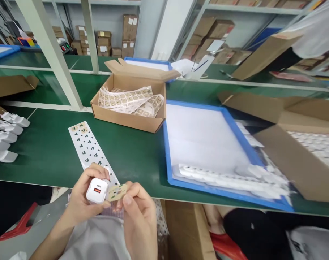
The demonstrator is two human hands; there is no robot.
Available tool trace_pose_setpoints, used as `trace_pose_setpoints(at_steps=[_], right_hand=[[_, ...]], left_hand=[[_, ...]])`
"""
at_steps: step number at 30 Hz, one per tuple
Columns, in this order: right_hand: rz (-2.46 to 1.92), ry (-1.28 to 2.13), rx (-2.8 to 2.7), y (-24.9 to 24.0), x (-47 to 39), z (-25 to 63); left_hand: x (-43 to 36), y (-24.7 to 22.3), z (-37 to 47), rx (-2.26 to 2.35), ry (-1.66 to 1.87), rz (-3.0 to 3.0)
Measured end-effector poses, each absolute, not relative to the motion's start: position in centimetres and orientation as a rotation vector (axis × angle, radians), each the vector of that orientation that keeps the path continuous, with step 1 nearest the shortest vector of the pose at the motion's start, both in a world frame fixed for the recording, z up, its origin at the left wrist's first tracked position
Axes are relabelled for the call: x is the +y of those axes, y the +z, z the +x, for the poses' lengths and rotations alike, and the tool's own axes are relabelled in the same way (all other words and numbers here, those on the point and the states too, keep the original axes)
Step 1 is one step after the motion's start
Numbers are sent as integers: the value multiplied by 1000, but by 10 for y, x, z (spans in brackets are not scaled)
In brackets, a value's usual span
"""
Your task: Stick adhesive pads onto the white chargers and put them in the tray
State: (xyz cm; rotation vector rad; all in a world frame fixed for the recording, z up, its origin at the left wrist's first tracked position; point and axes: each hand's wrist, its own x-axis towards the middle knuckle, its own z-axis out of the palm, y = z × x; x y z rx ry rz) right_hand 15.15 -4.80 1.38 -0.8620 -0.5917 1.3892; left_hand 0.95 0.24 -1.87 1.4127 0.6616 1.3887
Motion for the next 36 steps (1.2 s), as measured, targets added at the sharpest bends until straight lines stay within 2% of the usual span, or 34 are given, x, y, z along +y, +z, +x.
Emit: trace_pose_setpoints(at_steps=[7, 12, 19, 25, 36], right_hand=[[-874, 1329, -580, 16, -39, 140], [-944, 1170, -636, 18, -39, 136], [-960, 1167, -679, 16, -49, 130], [-968, 1259, -679, 23, -54, 126], [-1026, 1227, -714, 26, -59, 121]], left_hand=[[-1, -22, 8, 653, 1208, 1269], [1, -18, 4, 793, 1142, 1423], [1, -6, 0, 713, 1169, 1651], [0, -3, 5, 538, 1246, 1581], [-2, 4, 8, 546, 1303, 1474]])
